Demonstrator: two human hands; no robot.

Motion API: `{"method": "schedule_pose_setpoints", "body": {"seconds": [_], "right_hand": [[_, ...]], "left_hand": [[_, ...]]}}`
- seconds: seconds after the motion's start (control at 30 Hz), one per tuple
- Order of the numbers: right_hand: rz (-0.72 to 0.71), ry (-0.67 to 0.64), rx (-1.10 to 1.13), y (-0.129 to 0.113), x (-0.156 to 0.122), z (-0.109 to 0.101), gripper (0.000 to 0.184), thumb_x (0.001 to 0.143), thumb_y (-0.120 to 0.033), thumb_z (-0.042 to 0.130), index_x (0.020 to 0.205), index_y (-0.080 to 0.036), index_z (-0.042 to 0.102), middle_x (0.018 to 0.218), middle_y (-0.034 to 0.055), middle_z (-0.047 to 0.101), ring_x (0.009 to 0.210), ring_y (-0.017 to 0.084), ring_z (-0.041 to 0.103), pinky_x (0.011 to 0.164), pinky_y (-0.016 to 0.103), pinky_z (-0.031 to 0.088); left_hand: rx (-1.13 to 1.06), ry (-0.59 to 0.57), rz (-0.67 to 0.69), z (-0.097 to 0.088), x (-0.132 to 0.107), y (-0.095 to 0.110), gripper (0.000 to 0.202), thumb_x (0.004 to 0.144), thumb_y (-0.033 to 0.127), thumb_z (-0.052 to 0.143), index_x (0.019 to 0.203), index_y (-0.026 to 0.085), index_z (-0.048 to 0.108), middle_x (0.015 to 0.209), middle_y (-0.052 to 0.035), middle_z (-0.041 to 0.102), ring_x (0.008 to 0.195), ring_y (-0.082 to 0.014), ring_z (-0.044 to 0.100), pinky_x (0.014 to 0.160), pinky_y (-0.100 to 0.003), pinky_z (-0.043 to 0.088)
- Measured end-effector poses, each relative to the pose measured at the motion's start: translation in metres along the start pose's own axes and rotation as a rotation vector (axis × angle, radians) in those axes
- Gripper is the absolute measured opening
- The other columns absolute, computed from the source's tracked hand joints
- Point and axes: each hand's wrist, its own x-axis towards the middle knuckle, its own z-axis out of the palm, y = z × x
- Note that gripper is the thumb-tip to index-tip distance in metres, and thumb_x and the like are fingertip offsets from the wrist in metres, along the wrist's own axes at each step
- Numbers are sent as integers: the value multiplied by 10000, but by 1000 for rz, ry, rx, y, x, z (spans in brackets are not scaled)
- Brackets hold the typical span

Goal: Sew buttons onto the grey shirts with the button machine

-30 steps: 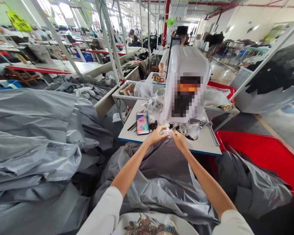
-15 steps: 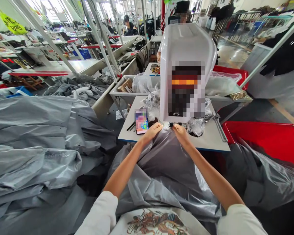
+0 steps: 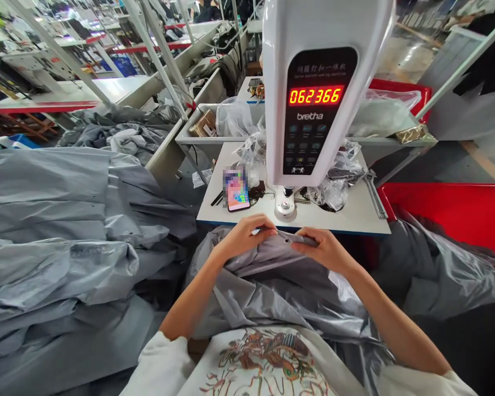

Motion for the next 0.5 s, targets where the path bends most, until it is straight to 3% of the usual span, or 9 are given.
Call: {"method": "schedule_pose_setpoints", "body": {"seconds": [0.13,0.23,0.27,0.33,0.37,0.43,0.5], "right_hand": [[-459,35,-305,-33,-41,10,142,928,-262,540,882,-173,640,622,-29,570,536,73,448,583,232,393],[-812,115,-550,-55,-71,7,152,914,-138,509,973,-182,642,565,-49,520,496,87,432,607,285,420],[-872,163,-617,-61,-78,5,140,893,-141,540,964,-186,651,564,-43,518,505,99,448,600,305,423],[-981,310,-706,-67,-88,-3,66,842,-182,622,873,-209,673,570,-31,522,534,122,477,576,332,417],[-1033,380,-742,-68,-91,-8,36,819,-196,652,821,-222,677,581,-29,527,544,126,482,569,338,413],[-1141,468,-814,-70,-95,-22,59,784,-191,692,752,-239,680,602,-33,532,554,120,478,560,336,405],[-1201,444,-912,-74,-102,-41,87,775,-175,704,737,-252,688,615,-40,542,561,112,480,559,329,405]], "left_hand": [[40,-49,337,-8,-33,49,103,922,199,523,878,177,613,758,-26,672,690,-99,615,631,-214,502],[451,121,598,4,-65,98,54,841,170,610,830,218,633,673,21,656,542,-106,558,464,-264,454],[611,202,629,12,-74,113,59,796,177,648,781,233,637,648,33,646,502,-111,523,420,-287,425],[771,472,505,28,-86,137,88,753,222,666,686,244,613,561,28,581,478,-138,481,411,-348,419],[790,553,449,34,-88,145,96,746,250,664,669,246,607,541,22,552,480,-147,468,416,-374,421],[782,576,465,43,-85,151,88,719,265,680,668,259,608,574,17,547,502,-152,460,419,-390,409],[779,478,628,43,-72,150,118,668,226,724,669,278,618,680,28,590,530,-138,465,396,-362,371]]}}
